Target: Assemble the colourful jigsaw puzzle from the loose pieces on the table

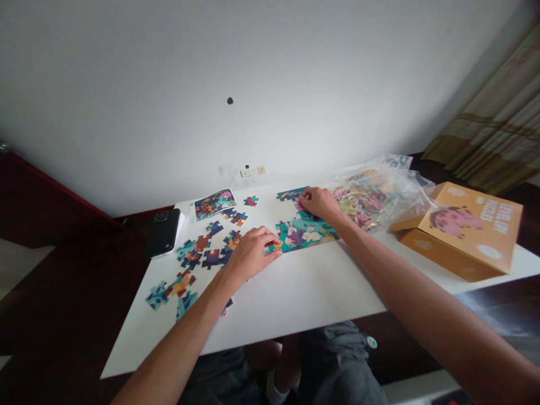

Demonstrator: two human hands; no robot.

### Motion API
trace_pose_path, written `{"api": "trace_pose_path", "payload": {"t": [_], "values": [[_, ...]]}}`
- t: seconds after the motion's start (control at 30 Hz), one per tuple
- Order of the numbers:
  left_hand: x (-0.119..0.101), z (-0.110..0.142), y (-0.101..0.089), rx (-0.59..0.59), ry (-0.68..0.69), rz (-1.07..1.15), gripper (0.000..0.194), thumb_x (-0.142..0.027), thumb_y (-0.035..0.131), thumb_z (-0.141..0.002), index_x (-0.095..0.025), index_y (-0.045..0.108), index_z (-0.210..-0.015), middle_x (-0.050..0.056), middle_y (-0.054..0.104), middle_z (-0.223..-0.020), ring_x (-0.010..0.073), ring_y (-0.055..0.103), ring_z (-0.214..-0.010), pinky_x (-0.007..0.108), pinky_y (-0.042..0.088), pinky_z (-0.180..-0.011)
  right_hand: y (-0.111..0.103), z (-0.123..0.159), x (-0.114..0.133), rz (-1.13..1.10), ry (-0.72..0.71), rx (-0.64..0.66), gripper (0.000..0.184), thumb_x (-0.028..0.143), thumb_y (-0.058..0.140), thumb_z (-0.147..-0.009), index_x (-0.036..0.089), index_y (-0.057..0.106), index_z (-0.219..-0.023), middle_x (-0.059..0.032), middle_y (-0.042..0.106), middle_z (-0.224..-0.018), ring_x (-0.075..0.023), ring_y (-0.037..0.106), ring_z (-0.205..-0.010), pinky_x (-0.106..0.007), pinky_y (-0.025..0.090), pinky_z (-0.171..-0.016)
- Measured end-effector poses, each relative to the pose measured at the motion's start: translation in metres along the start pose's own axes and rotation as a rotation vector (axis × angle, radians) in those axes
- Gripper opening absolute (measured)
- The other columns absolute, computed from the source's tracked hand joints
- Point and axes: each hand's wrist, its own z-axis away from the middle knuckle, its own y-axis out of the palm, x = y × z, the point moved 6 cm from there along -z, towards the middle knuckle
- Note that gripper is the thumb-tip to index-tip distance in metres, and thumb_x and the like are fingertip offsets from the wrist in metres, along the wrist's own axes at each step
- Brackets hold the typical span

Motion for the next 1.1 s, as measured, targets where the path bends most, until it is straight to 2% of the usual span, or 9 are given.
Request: {"api": "trace_pose_path", "payload": {"t": [0.1,0.2,0.37,0.5,0.57,0.67,0.8,0.97,1.1], "values": [[-0.003,0.000,0.000,0.005,0.012,0.011,0.014,-0.032,0.075,-0.092,-0.027,0.076,-0.105,0.001,0.070,-0.106,0.0178,0.066,-0.096,0.031,0.050,-0.089,0.000,0.000,-0.001,0.007,-0.006,-0.017,0.028,0.037,0.063,-0.088,0.022,0.081,-0.103,-0.0131,0.078,-0.094,-0.0263,0.072,-0.091,-0.028,0.048,-0.078],[-0.001,-0.003,-0.012,-0.055,-0.001,0.005,0.013,-0.033,0.069,-0.095,-0.027,0.076,-0.104,0.000,0.068,-0.099,0.0147,0.064,-0.084,0.028,0.049,-0.083,-0.001,-0.002,0.002,-0.040,-0.044,-0.069,0.026,0.036,0.063,-0.088,0.022,0.081,-0.101,-0.0112,0.078,-0.088,-0.0244,0.071,-0.083,-0.027,0.047,-0.073],[0.010,0.006,-0.070,-0.329,-0.111,-0.036,0.012,-0.028,0.063,-0.096,-0.022,0.073,-0.094,-0.005,0.049,-0.067,0.0119,0.048,-0.063,0.025,0.039,-0.066,-0.006,-0.004,0.003,-0.147,-0.098,-0.167,0.027,0.036,0.061,-0.089,0.020,0.080,-0.100,-0.0072,0.076,-0.080,-0.0199,0.066,-0.071,-0.026,0.043,-0.067],[0.003,0.041,-0.103,-0.400,-0.214,-0.049,0.016,-0.033,0.062,-0.097,-0.023,0.074,-0.096,-0.005,0.046,-0.063,0.0120,0.044,-0.060,0.026,0.038,-0.063,-0.001,-0.008,-0.002,-0.192,-0.105,-0.157,0.027,0.036,0.062,-0.088,0.019,0.080,-0.098,-0.0057,0.074,-0.076,-0.0183,0.062,-0.067,-0.026,0.041,-0.065],[-0.006,0.062,-0.101,-0.368,-0.221,-0.082,0.017,-0.034,0.060,-0.099,-0.024,0.074,-0.100,-0.003,0.056,-0.071,0.0138,0.053,-0.068,0.027,0.043,-0.070,0.003,-0.010,-0.004,-0.199,-0.107,-0.164,0.027,0.037,0.062,-0.087,0.019,0.080,-0.097,-0.0054,0.074,-0.075,-0.0184,0.062,-0.066,-0.026,0.040,-0.064],[-0.014,0.088,-0.078,-0.242,-0.187,-0.201,0.021,-0.032,0.062,-0.098,-0.027,0.073,-0.116,0.002,0.071,-0.102,0.0209,0.063,-0.100,0.037,0.047,-0.095,0.006,-0.012,-0.005,-0.202,-0.112,-0.180,0.027,0.038,0.062,-0.086,0.020,0.080,-0.096,-0.0051,0.073,-0.075,-0.0187,0.061,-0.066,-0.026,0.039,-0.063],[0.001,0.115,-0.049,-0.096,-0.232,-0.317,0.032,-0.033,0.069,-0.094,-0.032,0.071,-0.126,0.003,0.070,-0.126,0.0266,0.059,-0.117,0.045,0.045,-0.106,0.007,-0.012,-0.006,-0.216,-0.104,-0.166,0.027,0.037,0.062,-0.086,0.019,0.080,-0.096,-0.0049,0.074,-0.075,-0.0187,0.061,-0.065,-0.026,0.040,-0.063],[0.025,0.134,-0.058,-0.101,-0.317,-0.388,0.025,-0.030,0.068,-0.094,-0.029,0.075,-0.118,0.004,0.070,-0.124,0.0275,0.059,-0.115,0.046,0.046,-0.104,0.005,-0.010,-0.005,-0.239,-0.103,-0.149,0.027,0.038,0.063,-0.086,0.020,0.080,-0.096,-0.0050,0.074,-0.074,-0.0195,0.064,-0.068,-0.026,0.040,-0.063],[0.019,0.129,-0.063,-0.097,-0.300,-0.390,0.028,-0.031,0.067,-0.095,-0.029,0.073,-0.122,0.004,0.070,-0.126,0.0277,0.058,-0.119,0.045,0.045,-0.106,0.005,-0.010,-0.005,-0.230,-0.090,-0.148,0.027,0.039,0.063,-0.086,0.021,0.080,-0.096,-0.0049,0.074,-0.072,-0.0198,0.064,-0.068,-0.025,0.040,-0.062]]}}
